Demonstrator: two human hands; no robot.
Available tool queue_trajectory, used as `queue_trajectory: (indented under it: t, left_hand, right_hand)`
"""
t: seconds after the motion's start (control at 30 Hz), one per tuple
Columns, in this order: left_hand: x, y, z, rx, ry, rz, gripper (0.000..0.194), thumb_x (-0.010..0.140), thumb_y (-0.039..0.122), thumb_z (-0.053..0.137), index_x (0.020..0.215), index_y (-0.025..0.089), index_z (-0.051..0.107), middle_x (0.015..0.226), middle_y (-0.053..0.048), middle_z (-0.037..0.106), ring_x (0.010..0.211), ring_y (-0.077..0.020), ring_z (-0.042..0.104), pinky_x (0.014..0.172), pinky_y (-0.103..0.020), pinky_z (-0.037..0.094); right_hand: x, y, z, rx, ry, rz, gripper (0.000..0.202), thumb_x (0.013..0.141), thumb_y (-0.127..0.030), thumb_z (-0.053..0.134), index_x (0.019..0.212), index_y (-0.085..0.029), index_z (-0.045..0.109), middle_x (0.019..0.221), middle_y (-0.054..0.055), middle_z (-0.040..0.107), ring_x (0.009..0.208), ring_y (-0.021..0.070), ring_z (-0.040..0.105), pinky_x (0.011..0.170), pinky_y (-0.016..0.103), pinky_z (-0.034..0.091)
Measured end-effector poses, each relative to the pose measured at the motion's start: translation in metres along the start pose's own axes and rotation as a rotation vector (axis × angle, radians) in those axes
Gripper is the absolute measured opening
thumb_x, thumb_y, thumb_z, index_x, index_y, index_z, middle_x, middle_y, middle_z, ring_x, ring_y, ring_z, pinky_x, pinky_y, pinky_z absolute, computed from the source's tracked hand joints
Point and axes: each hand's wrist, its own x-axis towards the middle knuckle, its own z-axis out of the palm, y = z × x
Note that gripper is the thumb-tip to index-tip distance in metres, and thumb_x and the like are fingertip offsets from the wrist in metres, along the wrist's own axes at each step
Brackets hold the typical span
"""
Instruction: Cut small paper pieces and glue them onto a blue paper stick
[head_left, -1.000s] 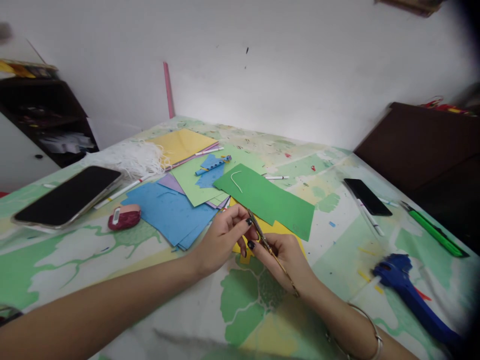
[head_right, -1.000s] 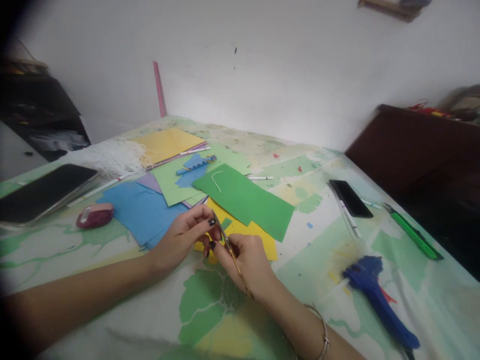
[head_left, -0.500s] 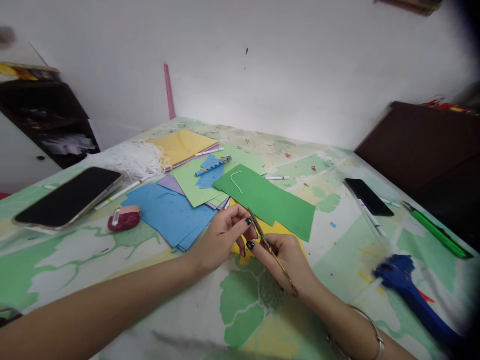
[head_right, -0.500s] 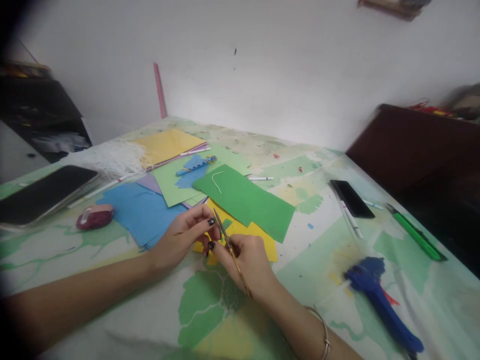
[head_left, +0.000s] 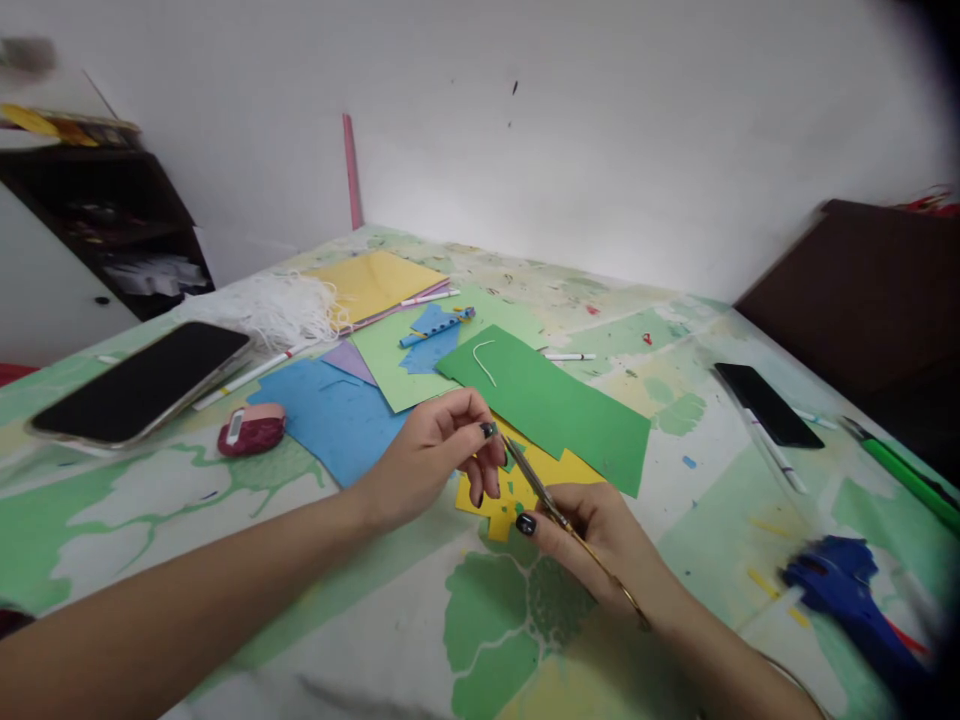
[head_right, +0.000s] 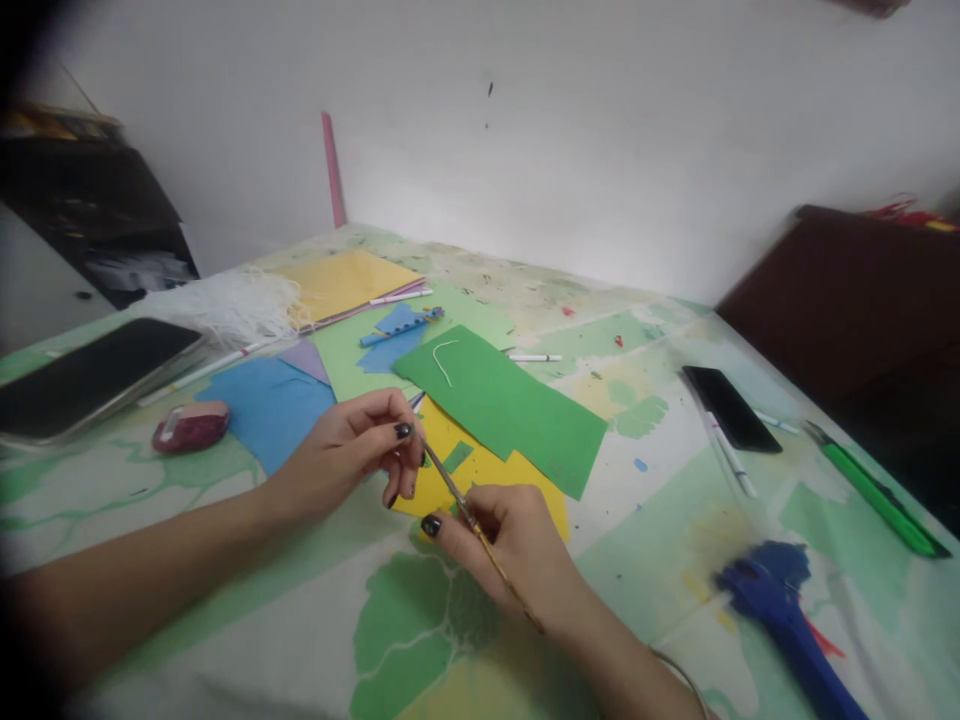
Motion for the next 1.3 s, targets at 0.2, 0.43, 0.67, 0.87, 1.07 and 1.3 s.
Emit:
queue_trajectory:
  t: [0.2, 0.43, 0.67, 0.87, 1.07, 1.3]
  left_hand:
    - [-0.0016, 0.0016, 0.003, -0.001, 0.002, -0.019, 0.011, 0.083, 0.021, 0.049, 0.074, 0.015, 0.045, 0.066, 0.0, 0.058, 0.049, -0.0116, 0.06, 0.04, -0.021, 0.046]
    - [-0.0017, -0.0023, 0.0029, 0.003, 0.004, -0.017, 0.01, 0.084, 0.021, 0.048, 0.076, 0.016, 0.045, 0.066, 0.001, 0.057, 0.047, -0.0104, 0.06, 0.037, -0.018, 0.044]
    - [-0.0023, -0.0036, 0.0031, 0.008, -0.005, -0.014, 0.009, 0.085, 0.018, 0.045, 0.076, 0.016, 0.044, 0.067, 0.002, 0.056, 0.047, -0.0098, 0.059, 0.038, -0.018, 0.044]
    - [-0.0019, -0.004, 0.0028, 0.027, 0.001, -0.013, 0.009, 0.085, 0.017, 0.045, 0.076, 0.016, 0.044, 0.066, 0.002, 0.056, 0.045, -0.0083, 0.058, 0.036, -0.016, 0.04]
    - [-0.0019, -0.0042, 0.0033, 0.04, 0.003, -0.014, 0.008, 0.084, 0.017, 0.045, 0.076, 0.016, 0.043, 0.066, 0.002, 0.056, 0.045, -0.0082, 0.058, 0.035, -0.015, 0.04]
    - [-0.0024, -0.0051, 0.0028, 0.035, 0.002, -0.018, 0.008, 0.084, 0.016, 0.045, 0.076, 0.015, 0.043, 0.066, 0.002, 0.056, 0.044, -0.008, 0.058, 0.035, -0.016, 0.04]
  right_hand:
    - [0.0014, 0.0039, 0.0028, -0.009, 0.022, 0.01, 0.041, 0.077, -0.043, 0.057, 0.053, -0.018, 0.034, 0.051, -0.006, 0.024, 0.048, 0.0065, 0.022, 0.042, 0.022, 0.016]
    - [0.0033, 0.0042, 0.0054, -0.033, 0.044, 0.045, 0.046, 0.071, -0.051, 0.06, 0.051, -0.018, 0.036, 0.048, -0.006, 0.025, 0.046, 0.0068, 0.021, 0.041, 0.022, 0.016]
    - [0.0053, 0.0062, 0.0067, -0.055, 0.053, 0.054, 0.047, 0.071, -0.055, 0.059, 0.052, -0.018, 0.038, 0.049, -0.005, 0.026, 0.047, 0.0074, 0.022, 0.042, 0.023, 0.016]
    - [0.0047, 0.0048, 0.0062, -0.07, 0.057, 0.057, 0.048, 0.07, -0.054, 0.06, 0.05, -0.018, 0.036, 0.049, -0.005, 0.025, 0.047, 0.0072, 0.022, 0.042, 0.023, 0.016]
    - [0.0054, 0.0063, 0.0061, -0.08, 0.053, 0.049, 0.048, 0.071, -0.055, 0.059, 0.051, -0.018, 0.037, 0.049, -0.005, 0.026, 0.047, 0.0071, 0.022, 0.042, 0.022, 0.016]
    - [0.0062, 0.0058, 0.0051, -0.113, 0.062, 0.039, 0.05, 0.07, -0.057, 0.058, 0.05, -0.017, 0.036, 0.048, -0.005, 0.025, 0.047, 0.0068, 0.021, 0.042, 0.021, 0.016]
